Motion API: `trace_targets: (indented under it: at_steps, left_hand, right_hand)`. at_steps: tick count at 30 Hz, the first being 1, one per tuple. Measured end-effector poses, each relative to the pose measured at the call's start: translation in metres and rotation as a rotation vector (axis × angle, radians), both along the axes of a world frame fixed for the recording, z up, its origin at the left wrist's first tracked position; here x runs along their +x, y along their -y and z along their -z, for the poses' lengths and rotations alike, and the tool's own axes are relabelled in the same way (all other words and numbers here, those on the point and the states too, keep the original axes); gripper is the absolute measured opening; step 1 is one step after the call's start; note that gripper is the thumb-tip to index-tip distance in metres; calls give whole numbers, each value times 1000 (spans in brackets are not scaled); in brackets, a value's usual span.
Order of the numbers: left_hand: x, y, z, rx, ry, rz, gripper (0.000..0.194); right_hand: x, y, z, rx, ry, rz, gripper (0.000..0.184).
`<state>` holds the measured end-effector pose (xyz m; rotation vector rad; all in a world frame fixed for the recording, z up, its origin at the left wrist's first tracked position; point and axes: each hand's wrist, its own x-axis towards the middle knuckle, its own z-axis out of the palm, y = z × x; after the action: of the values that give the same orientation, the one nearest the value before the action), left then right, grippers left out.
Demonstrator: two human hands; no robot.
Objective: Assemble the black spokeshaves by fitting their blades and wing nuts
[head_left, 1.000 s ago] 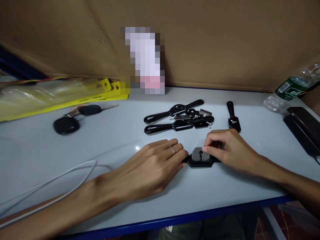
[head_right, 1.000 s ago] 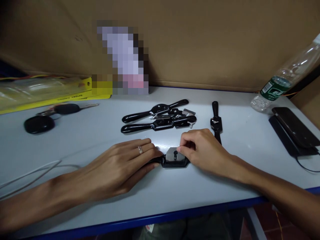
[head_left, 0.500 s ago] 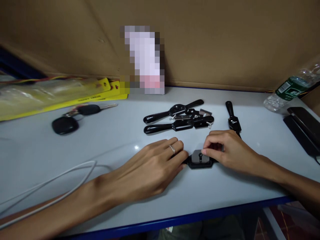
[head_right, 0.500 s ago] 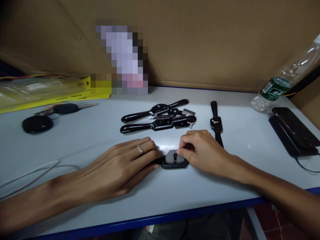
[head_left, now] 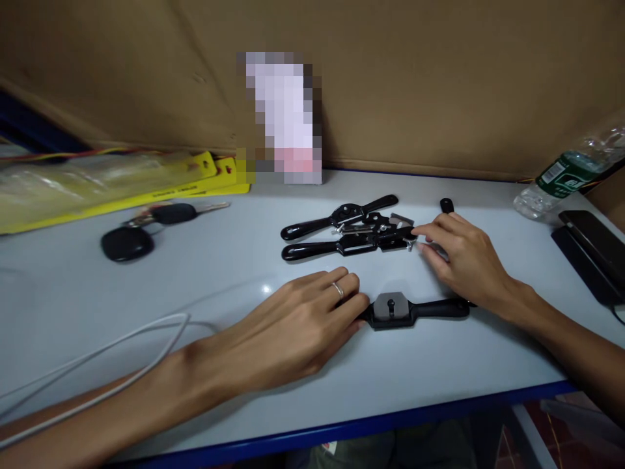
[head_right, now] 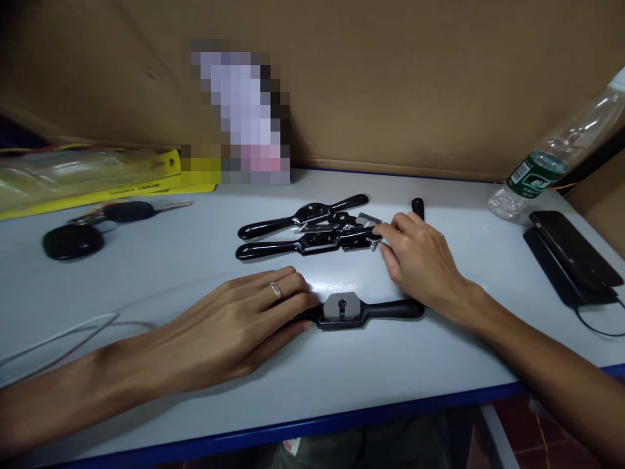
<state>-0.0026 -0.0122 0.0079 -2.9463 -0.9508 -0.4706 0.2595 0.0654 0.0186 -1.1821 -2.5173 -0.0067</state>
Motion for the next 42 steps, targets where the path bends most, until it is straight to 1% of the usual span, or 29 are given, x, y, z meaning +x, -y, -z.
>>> trace_targets:
  at_steps: [5, 8, 12, 15, 17, 21, 25, 29, 33, 35, 38, 42]
  left_hand:
    - [0, 0, 0, 4, -7, -4, 21]
    - [0, 1, 0, 4, -3, -6, 20]
    - [0, 0, 1, -14, 9, -1, 18]
    - [-1, 0, 1, -19, 23, -6, 19]
    - [-1, 0, 1, -15, 23, -9, 20]
    - [0, 0, 0, -25, 4, -9, 19]
    - [-1, 0, 1, -18, -2, -1, 19]
    - [-2, 1, 2, -14, 8, -8, 21]
    - [-2, 1, 3, -13, 9, -4, 21]
    - [-2, 0, 3, -1, 3, -4, 21]
    - [-2, 0, 2, 18, -15, 2, 21]
    - [-1, -1, 0, 11, -5, 10, 20]
  right_hand:
    - [-8, 6, 0, -2, 177, 39, 26]
    - [-10, 8, -2, -14, 212, 49, 22]
    - [-9, 7, -2, -46, 188, 60, 18]
    - [-8, 7, -2, -55, 181, 71, 23]
    - [-8, 8, -3, -71, 190, 55, 23]
    - [-8, 8, -7, -153, 166, 30, 17]
    - [-7, 8, -10, -233, 68, 17, 3]
    - [-6, 9, -10, -299, -74, -27, 13]
    - [-7, 12, -8, -314, -126, -55, 14]
    - [-8, 14, -8, -322, -130, -69, 16]
    - [-7, 16, -8, -313, -94, -121, 26]
    - [-4, 19, -7, -272, -39, -157, 27]
